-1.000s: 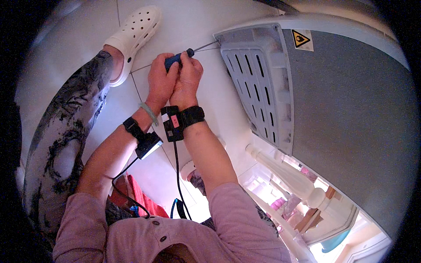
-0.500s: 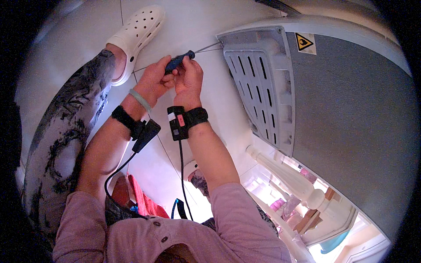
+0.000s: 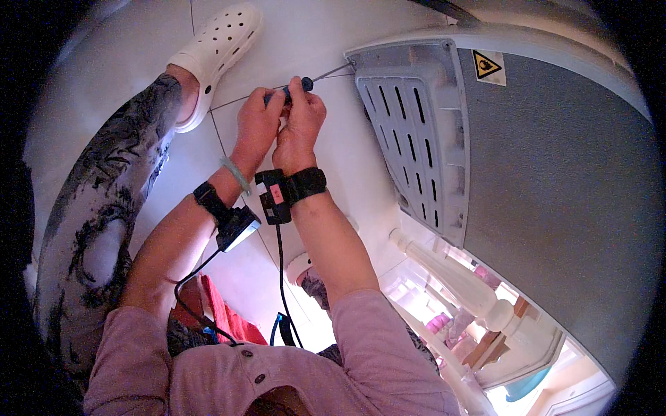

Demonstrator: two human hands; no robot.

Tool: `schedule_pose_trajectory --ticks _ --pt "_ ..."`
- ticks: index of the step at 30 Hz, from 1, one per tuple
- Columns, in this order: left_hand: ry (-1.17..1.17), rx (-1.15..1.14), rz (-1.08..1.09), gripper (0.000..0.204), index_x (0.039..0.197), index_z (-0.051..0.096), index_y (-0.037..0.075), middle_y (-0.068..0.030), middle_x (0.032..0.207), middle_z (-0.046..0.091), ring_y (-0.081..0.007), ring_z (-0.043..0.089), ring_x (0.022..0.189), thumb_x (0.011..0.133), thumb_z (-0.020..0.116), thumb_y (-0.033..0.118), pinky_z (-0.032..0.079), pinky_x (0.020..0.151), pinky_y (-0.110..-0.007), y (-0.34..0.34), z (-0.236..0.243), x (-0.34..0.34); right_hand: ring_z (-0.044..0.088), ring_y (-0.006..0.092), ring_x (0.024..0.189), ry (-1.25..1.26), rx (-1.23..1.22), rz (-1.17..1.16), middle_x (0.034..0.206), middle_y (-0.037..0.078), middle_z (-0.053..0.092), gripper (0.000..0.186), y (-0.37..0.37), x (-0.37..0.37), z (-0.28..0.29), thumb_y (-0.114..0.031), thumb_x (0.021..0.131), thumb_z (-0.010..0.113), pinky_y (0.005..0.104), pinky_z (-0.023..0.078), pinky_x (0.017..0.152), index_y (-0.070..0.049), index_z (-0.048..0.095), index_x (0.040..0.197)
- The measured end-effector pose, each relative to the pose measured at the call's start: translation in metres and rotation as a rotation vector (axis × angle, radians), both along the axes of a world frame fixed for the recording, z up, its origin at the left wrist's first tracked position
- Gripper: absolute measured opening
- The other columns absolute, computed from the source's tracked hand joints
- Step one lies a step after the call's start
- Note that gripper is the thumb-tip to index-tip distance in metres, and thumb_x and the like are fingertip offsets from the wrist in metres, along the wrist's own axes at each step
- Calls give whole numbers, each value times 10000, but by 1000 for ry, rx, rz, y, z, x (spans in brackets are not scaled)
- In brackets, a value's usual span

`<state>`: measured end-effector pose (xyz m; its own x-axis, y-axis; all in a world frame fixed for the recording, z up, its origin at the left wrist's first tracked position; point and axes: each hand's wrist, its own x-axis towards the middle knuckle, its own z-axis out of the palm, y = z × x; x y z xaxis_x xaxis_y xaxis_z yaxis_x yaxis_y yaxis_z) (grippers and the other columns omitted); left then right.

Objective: The person removes screws from the back panel of a refrigerator using a screwdriver, detaches the panel, and works on the internal components by hand.

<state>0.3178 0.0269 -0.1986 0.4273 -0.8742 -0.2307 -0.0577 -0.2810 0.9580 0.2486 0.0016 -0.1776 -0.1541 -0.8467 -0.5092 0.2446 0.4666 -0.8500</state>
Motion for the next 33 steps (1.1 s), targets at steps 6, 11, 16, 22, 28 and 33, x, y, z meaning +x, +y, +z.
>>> schedule_pose_trajectory --ticks 6,11,16,22,28,33 --pt "1265 226 -104 253 1031 610 31 -49 678 540 -100 426 485 952 495 243 354 429 -247 -8 0 36 516 145 711 -481 64 -19 852 61 607 244 -5 -9 -12 -259 950 575 266 451 689 -15 591 955" --pt "1505 307 -61 265 1054 580 27 -47 704 558 -95 446 469 963 506 265 363 414 -240 -6 -10 31 560 161 719 -332 30 -25 894 90 621 210 -2 -12 -18 -215 928 613 272 464 607 -9 576 947" --pt "36 55 -80 289 1023 561 3 -84 736 589 -138 514 511 939 540 279 422 448 -271 -7 -15 -4 544 125 690 -65 -12 -100 814 50 588 246 -3 -5 -10 -267 934 612 272 467 609 -37 579 856" --pt "212 28 -11 331 999 549 -29 -103 735 594 -137 521 535 947 519 297 409 441 -278 -4 -1 0 540 127 677 -209 19 -59 801 36 574 220 0 -5 -2 -260 941 594 272 452 576 -47 601 887" --pt "1269 309 29 339 978 574 12 -82 717 579 -80 448 496 990 446 326 319 386 -239 -9 2 25 538 158 668 -420 98 63 826 51 590 194 -6 -25 -13 -204 938 581 302 455 577 -14 608 963" --pt "523 126 -41 311 1018 574 4 -116 762 602 -196 537 577 948 518 302 443 517 -311 -4 2 9 564 146 722 -162 -13 -55 885 70 601 214 -3 -21 -12 -177 900 642 295 493 615 6 570 984"
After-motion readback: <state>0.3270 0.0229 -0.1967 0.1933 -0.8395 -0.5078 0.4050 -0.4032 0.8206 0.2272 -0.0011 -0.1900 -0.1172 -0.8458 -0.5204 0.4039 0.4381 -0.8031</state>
